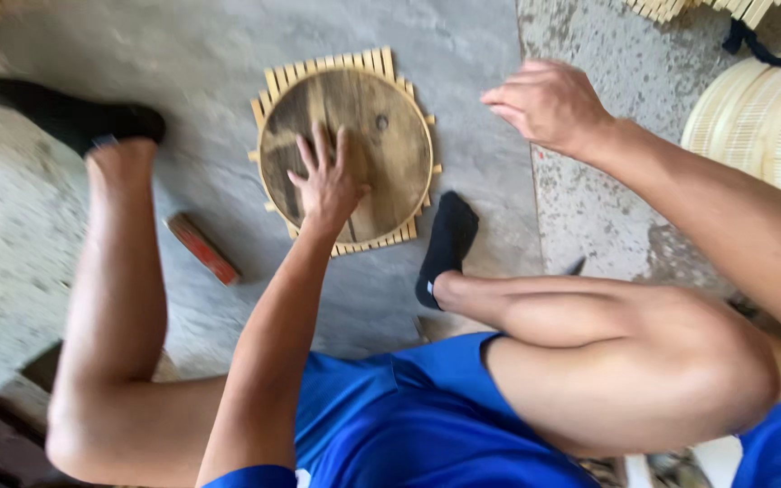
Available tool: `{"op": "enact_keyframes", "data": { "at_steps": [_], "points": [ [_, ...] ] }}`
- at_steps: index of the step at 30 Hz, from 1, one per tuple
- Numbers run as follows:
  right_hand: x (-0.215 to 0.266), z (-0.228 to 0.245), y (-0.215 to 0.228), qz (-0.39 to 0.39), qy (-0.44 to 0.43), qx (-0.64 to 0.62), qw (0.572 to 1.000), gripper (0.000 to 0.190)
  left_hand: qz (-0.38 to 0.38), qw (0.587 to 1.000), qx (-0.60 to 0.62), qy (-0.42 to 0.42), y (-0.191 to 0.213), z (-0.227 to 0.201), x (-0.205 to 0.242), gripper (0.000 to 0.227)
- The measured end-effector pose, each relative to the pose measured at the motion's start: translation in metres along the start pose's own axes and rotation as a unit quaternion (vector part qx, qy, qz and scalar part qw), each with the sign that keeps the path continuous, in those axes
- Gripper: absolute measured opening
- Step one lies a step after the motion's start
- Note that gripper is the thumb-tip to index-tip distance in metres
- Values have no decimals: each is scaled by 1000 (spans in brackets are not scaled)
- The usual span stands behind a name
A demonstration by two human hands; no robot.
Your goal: The person sits on the floor and repeatedly places a circular wooden template over a rectangular bamboo mat, then uses a hammer to tap the edges of the mat. The person lifts the template, moves the mat, and repeats the process with new mats.
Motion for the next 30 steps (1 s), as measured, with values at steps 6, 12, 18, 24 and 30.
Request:
{"op": "enact_keyframes", "data": {
  "at_steps": [6,12,18,24,30],
  "points": [
    [18,-37,-100,13,-299,-417,858,22,-304,939,159,17,4,123,47,53],
    [-2,1,-227,2,-330,-649,686,35,-172,939,275,114,-54,204,27,28],
    [-32,-32,-204,-53,-302,-692,654,31,-158,713,683,0,-12,227,-12,8],
    [-49,-79,-153,-212,-269,-728,594,31,-168,584,792,-57,85,213,-129,8],
    [-23,-48,-192,-117,-334,-717,601,26,-180,551,812,-67,124,201,-151,15]
  ]
}}
Point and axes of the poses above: each hand's wrist, its own x-axis away from the middle knuckle, its own y-axis out of the back of the hand, z = x × y, the point moved 8 cm from there along -x, towards the middle knuckle, and after that the axes turned 12 degrees about z, right-handed, at the moved point
